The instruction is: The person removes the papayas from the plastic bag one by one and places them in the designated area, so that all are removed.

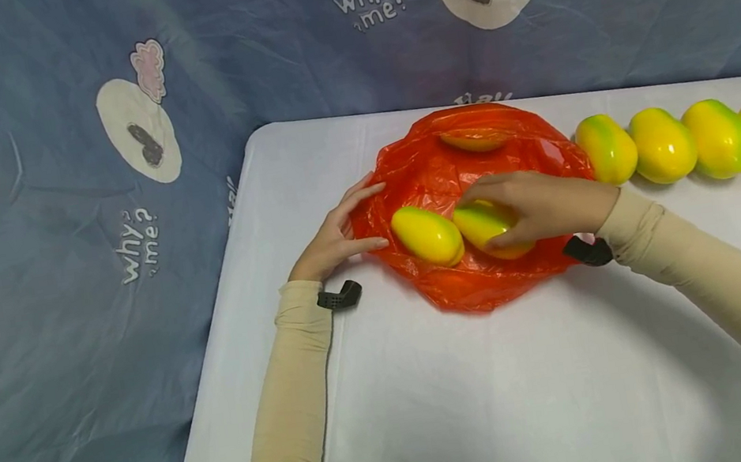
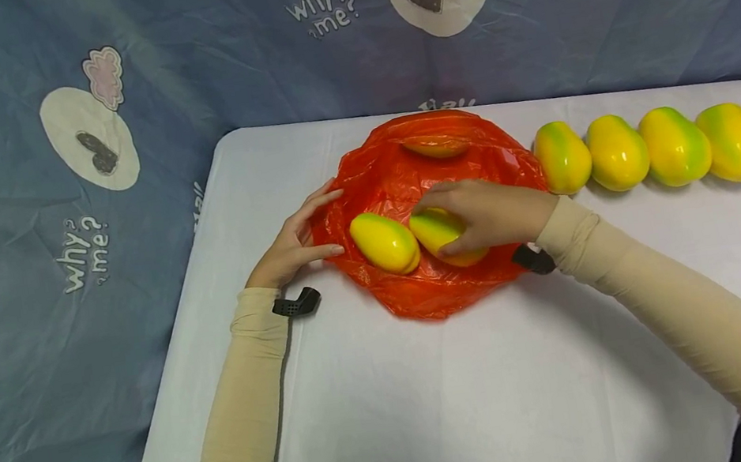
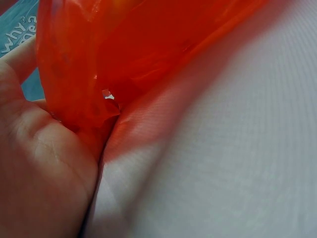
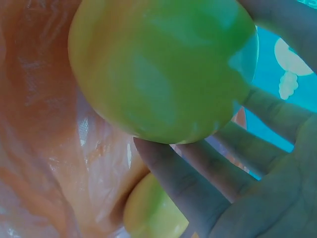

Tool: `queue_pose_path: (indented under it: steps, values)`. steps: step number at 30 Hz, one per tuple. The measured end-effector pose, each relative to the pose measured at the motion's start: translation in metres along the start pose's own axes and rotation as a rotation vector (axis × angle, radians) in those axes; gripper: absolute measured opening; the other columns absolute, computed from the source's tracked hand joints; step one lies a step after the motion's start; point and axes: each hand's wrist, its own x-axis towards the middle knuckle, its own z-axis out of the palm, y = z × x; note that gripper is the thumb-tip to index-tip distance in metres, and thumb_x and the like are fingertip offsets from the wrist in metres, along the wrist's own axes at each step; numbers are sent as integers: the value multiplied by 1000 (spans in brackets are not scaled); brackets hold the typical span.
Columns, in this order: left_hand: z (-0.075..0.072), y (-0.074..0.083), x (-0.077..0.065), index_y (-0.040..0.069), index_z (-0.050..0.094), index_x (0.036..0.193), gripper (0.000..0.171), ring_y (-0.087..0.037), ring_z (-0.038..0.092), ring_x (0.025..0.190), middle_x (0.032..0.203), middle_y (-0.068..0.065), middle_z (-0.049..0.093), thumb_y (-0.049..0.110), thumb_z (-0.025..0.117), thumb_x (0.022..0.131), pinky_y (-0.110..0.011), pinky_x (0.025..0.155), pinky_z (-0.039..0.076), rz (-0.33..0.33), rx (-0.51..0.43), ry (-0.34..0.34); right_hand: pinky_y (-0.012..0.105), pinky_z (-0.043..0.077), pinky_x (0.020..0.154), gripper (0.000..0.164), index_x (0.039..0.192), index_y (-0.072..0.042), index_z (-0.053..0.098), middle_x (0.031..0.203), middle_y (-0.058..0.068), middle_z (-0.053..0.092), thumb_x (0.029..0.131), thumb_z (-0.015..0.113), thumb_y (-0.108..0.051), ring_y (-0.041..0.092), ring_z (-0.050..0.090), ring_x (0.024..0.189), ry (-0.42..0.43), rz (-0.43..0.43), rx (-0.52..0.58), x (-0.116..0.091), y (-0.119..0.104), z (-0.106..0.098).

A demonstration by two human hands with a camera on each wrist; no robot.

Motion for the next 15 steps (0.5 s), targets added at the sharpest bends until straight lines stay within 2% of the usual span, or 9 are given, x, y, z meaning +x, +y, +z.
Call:
queue_pose_path:
  steps: [15]
  values:
    - [0, -1, 1, 15, 48, 154, 77, -10, 24, 157, 170, 17, 23, -3, 78, 85, -25, 119, 42, -1, -9, -2, 55, 45, 117, 67, 146, -18, 57, 150, 3, 57, 87, 85, -33, 27, 49, 143, 152, 5, 57, -11, -2, -7]
